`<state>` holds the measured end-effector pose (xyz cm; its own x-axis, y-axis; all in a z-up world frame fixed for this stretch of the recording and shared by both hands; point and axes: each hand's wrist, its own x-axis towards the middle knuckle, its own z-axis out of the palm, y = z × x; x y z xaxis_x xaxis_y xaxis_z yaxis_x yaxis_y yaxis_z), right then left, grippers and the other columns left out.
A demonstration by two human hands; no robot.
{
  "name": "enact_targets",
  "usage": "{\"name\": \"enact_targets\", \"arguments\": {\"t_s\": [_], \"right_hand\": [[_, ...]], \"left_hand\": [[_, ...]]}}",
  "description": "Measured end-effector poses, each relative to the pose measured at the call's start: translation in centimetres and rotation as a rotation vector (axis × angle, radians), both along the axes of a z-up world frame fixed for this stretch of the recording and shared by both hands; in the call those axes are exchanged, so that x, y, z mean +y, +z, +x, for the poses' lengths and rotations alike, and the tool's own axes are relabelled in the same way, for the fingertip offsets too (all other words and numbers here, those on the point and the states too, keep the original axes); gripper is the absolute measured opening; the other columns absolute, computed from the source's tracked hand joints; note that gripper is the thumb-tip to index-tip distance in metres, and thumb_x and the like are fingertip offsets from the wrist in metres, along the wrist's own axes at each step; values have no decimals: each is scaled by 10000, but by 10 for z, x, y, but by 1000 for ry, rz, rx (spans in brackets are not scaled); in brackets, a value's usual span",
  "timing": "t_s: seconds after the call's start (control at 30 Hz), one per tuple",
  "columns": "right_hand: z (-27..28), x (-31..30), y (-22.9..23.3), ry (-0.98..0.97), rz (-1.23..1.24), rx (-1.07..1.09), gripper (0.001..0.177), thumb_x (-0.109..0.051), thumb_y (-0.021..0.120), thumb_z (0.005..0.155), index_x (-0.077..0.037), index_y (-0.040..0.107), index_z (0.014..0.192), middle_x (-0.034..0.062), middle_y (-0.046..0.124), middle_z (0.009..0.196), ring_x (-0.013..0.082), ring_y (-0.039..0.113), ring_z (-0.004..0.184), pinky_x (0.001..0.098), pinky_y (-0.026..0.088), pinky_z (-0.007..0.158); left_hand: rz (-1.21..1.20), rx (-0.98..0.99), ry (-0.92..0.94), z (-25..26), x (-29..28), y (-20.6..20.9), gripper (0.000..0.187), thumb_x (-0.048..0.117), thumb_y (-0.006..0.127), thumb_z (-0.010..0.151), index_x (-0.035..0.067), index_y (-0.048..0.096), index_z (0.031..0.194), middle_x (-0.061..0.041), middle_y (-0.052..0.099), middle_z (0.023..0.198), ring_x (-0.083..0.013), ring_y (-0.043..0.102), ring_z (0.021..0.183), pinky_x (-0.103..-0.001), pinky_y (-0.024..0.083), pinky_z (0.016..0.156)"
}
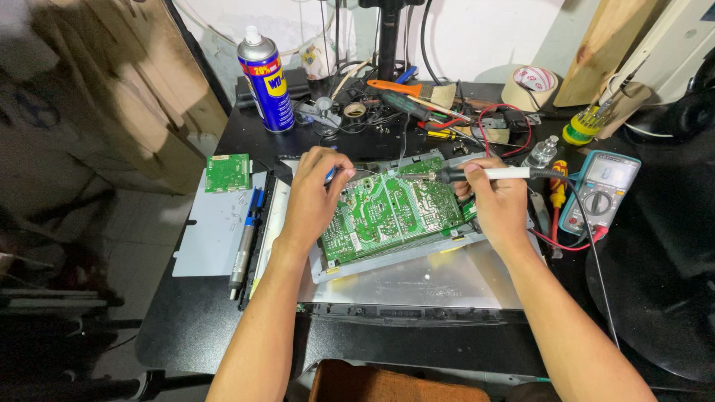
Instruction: The person repairs a circuit board by using a soldering iron and a desoldering pump to remove and reattach components. The person holds the circuit board, uses tweezers to handle small parts, and applies the soldering iron to the board while using the desoldering pump.
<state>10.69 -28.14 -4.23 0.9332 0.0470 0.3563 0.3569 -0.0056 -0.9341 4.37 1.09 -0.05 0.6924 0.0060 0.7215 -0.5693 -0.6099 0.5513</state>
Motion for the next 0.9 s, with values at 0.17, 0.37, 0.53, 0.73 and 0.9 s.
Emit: {"name": "enact_targets", "arguments": {"t_s": [0.17, 0.37, 0.53, 0.73, 0.9], "right_hand": [[1, 0, -1, 13, 12, -10, 197, -146, 611, 1057, 47, 650, 1060, 111, 702, 840, 133, 668, 729, 272, 556, 687], [-1, 1, 0, 3, 7, -3, 205, -156, 613, 1054, 45, 653, 1064, 108, 700, 841, 133, 674, 734, 272, 561, 684], [0, 0, -1, 6, 2, 3, 203, -156, 610, 1059, 41, 658, 1066, 108, 704, 836, 131, 668, 727, 269, 556, 684], [0, -1, -3, -8, 45, -29, 189, -151, 614, 1071, 34, 651, 1053, 90, 690, 840, 121, 654, 730, 266, 550, 694], [0, -1, -3, -15, 29, -23, 182, -145, 616, 1062, 34, 651, 1047, 87, 687, 833, 120, 655, 718, 265, 545, 686]], "left_hand": [[6, -23, -6, 0, 0, 0, 131, 20, 737, 929, 37, 643, 1018, -99, 624, 1035, -292, 595, 999, -389, 478, 867], [6, -29, 8, 2, 2, -1, 132, 23, 738, 932, 37, 641, 1021, -101, 630, 1038, -296, 594, 1003, -394, 475, 877], [5, -35, 19, 3, 3, -2, 134, 24, 739, 930, 39, 644, 1022, -103, 636, 1043, -298, 593, 1008, -401, 474, 882], [12, -38, 23, 3, 2, -2, 142, 30, 749, 922, 37, 647, 1020, -103, 634, 1042, -300, 588, 1001, -401, 470, 875], [18, -32, 8, 2, 1, -1, 137, 35, 746, 925, 45, 648, 1021, -99, 627, 1043, -297, 595, 1003, -397, 478, 871]]}}
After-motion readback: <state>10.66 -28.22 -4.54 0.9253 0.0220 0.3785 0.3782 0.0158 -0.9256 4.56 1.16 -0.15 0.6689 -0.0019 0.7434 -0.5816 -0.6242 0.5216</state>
